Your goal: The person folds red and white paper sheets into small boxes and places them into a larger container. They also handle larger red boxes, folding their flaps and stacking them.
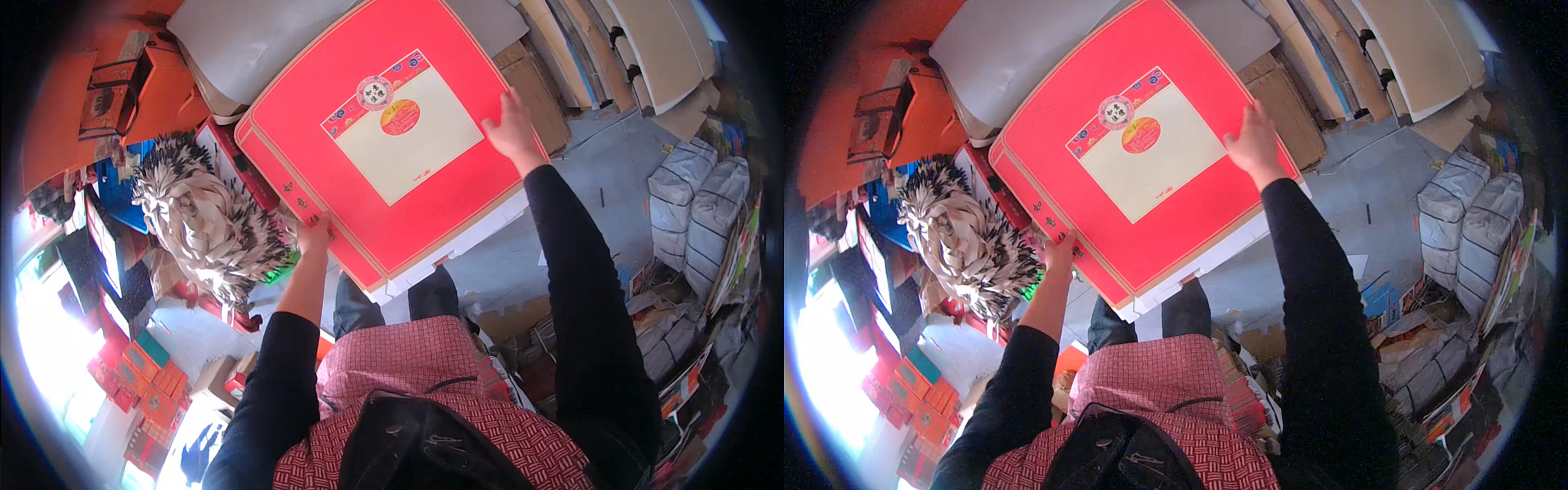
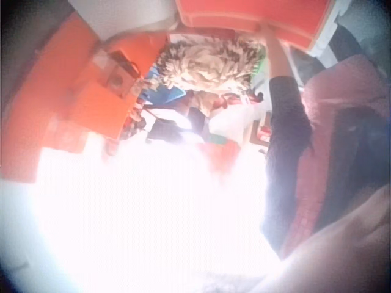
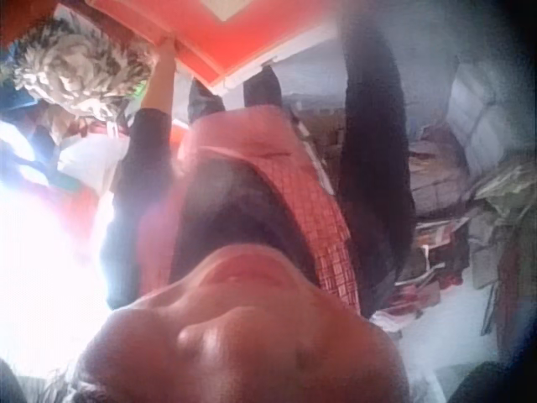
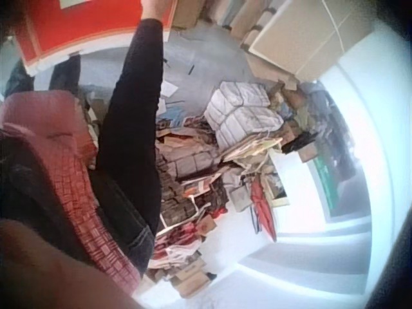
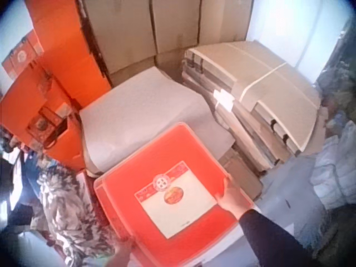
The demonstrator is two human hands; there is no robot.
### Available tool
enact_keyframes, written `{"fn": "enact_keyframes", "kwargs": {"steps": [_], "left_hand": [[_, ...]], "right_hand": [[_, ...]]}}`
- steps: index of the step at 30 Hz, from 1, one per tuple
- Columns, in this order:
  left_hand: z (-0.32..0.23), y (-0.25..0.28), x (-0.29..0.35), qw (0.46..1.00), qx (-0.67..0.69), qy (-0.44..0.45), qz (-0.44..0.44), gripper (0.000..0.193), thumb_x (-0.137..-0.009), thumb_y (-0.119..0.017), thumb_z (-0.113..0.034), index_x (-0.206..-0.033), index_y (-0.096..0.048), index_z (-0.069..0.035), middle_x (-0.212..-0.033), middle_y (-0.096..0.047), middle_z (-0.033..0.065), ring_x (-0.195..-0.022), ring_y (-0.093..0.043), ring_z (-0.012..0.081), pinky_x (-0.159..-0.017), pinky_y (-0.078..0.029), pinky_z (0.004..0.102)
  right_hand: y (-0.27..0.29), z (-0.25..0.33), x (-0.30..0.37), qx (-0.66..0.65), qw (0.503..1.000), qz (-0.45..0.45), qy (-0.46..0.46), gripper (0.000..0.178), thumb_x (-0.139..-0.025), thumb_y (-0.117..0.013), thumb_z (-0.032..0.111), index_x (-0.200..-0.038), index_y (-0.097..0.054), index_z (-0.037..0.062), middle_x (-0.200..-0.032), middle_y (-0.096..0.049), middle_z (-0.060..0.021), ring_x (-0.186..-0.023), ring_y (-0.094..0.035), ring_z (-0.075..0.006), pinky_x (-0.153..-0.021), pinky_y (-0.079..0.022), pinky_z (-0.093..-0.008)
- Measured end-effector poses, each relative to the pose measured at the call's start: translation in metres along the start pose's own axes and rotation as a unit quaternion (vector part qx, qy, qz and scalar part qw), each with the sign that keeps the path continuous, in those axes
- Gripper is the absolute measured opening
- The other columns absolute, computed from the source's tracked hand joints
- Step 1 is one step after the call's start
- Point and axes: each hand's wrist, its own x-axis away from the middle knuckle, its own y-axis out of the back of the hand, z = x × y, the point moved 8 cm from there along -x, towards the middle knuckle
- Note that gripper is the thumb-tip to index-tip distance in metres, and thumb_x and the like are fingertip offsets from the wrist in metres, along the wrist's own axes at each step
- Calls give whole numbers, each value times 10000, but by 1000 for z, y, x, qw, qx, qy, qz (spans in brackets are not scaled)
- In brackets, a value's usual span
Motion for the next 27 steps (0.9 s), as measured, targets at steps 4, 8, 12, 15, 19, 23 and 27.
{"fn": "enact_keyframes", "kwargs": {"steps": [4, 8, 12, 15, 19, 23, 27], "left_hand": [[-12, -6, 13, 997, 66, -29, -18, 401, -756, -682, -58, -1134, -547, -34, -941, -649, 83, -776, -627, 190, -611, -514, 320], [-5, -6, 18, 996, 44, -20, -76, 416, -746, -621, -10, -1152, -550, -66, -911, -648, 68, -774, -629, 203, -629, -513, 332], [-4, -8, 19, 983, 148, 0, -108, 320, -735, -578, 16, -1042, -616, -65, -816, -636, 24, -686, -587, 145, -564, -458, 303], [19, 7, 6, 981, 44, 0, -188, 300, -740, -564, 14, -1016, -635, -80, -779, -633, 13, -639, -577, 126, -525, -444, 293], [46, 6, -11, 971, -29, -5, -238, 263, -746, -585, -48, -998, -650, -87, -758, -636, 28, -620, -585, 133, -524, -458, 303], [16, 11, -4, 961, -152, 28, -229, 265, -759, -588, -103, -1014, -657, -84, -760, -643, 59, -639, -612, 169, -549, -491, 316], [35, 22, -9, 982, 35, 36, -184, 298, -779, -625, -199, -1047, -670, -77, -863, -686, 85, -728, -642, 175, -634, -516, 341]], "right_hand": [[16, -36, -5, 9, 995, 59, -82, 560, -818, -600, 267, -1302, -470, 16, -1216, -564, -237, -1161, -524, -356, -982, -413, -436], [13, -34, 2, -27, 995, 47, -84, 440, -831, -557, 222, -1231, -544, 38, -1069, -633, -243, -1022, -599, -386, -902, -471, -448], [17, -44, 0, 54, 996, -12, -71, 386, -829, -553, 205, -1184, -585, 56, -1040, -636, -232, -1042, -573, -398, -893, -467, -455], [22, -31, -9, 92, 992, 57, -73, 288, -829, -560, 194, -1067, -637, 51, -1004, -646, -219, -1024, -582, -386, -855, -479, -448], [45, -8, -7, 41, 996, 48, -65, 216, -834, -557, 204, -949, -659, 53, -943, -663, -200, -948, -618, -365, -801, -495, -442], [46, -38, -17, 75, 985, 58, -141, 251, -852, -551, 250, -1042, -637, 111, -1020, -664, -169, -951, -633, -352, -789, -501, -453], [52, -9, -20, 46, 989, 88, -111, 225, -791, -548, 203, -958, -647, 88, -931, -669, -195, -907, -634, -382, -784, -497, -459]]}}
